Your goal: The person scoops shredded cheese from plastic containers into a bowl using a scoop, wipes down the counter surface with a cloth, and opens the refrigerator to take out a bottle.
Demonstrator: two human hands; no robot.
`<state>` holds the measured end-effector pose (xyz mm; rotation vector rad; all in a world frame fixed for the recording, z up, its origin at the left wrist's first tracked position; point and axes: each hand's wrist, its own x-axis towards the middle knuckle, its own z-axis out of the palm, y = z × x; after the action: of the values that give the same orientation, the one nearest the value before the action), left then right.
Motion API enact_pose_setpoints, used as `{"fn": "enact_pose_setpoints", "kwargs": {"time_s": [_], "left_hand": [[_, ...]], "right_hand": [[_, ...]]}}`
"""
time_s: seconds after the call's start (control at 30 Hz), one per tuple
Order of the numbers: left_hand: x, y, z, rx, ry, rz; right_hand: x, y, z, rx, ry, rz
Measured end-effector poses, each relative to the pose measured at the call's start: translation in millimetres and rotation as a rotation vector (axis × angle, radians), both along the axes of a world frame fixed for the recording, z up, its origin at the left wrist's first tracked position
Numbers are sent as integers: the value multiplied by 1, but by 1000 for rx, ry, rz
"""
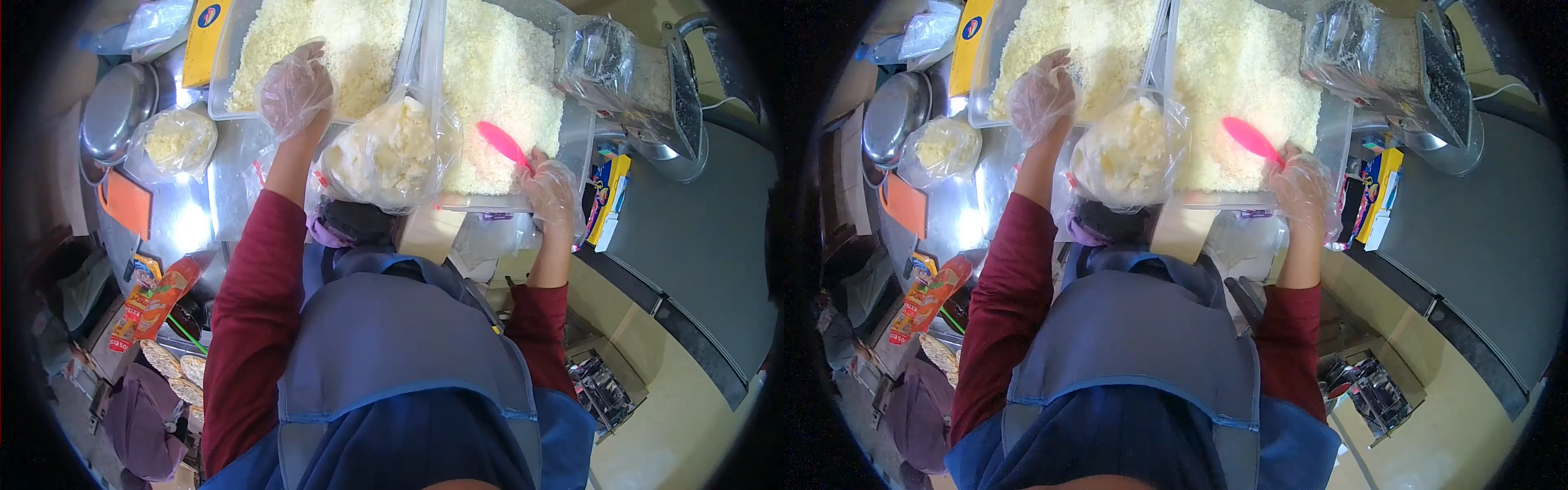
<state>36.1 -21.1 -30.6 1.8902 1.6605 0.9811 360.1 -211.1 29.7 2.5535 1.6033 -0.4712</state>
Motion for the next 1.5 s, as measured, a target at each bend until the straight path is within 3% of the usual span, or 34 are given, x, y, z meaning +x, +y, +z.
{"fn": "enact_pose_setpoints", "kwargs": {"time_s": [0.1, 0.23, 0.3, 0.33, 0.4, 0.43, 0.5, 0.53, 0.6, 0.67, 0.73, 0.8, 1.0, 1.1, 1.23, 1.3, 1.4, 1.5], "left_hand": [[1, -3, 9, 14, 72, -9], [1, 0, 5, 47, 42, -7], [0, -2, 3, 60, 97, -4], [1, -3, 6, 53, 72, 0], [2, -3, 6, 49, 48, 1], [2, -2, 4, 24, 19, 8], [2, 0, 8, 5, -6, 17], [3, -4, 18, -9, 64, 30], [6, -4, 19, -18, 131, 33], [3, -1, 3, 14, -11, 28], [2, 2, 4, 23, 41, 34], [3, 1, 3, 27, 90, 35], [3, 0, 11, 15, 137, 29], [5, 1, 9, -4, 132, 49], [1, 2, 5, 41, 112, 18], [0, 2, 0, 73, 60, -8], [3, 2, 6, -3, 125, 42], [2, 1, 7, -46, 103, 72]], "right_hand": [[-14, 20, 20, -204, -124, 158], [-16, 30, 26, -26, -132, 179], [-5, 37, 25, 106, -196, -165], [7, 40, 21, 104, -197, -165], [35, 47, 1, 196, -284, 87], [45, 54, -15, 197, -284, 84], [58, 78, -46, 548, -289, 439], [50, 86, -48, 543, -287, 433], [10, 113, -34, 154, -169, 207], [-29, 97, 18, 123, -156, 238], [-36, 71, 42, 87, -142, 269], [-8, 47, 46, 5, -275, 39], [43, 74, -37, 240, -177, 42], [-17, 70, -1, 156, -3, 84], [-61, 34, 67, 27, -33, 35], [-64, 21, 72, 16, 5, 72], [-54, 34, 34, 23, 91, 190], [-14, 41, 20, 125, 121, 95]]}}
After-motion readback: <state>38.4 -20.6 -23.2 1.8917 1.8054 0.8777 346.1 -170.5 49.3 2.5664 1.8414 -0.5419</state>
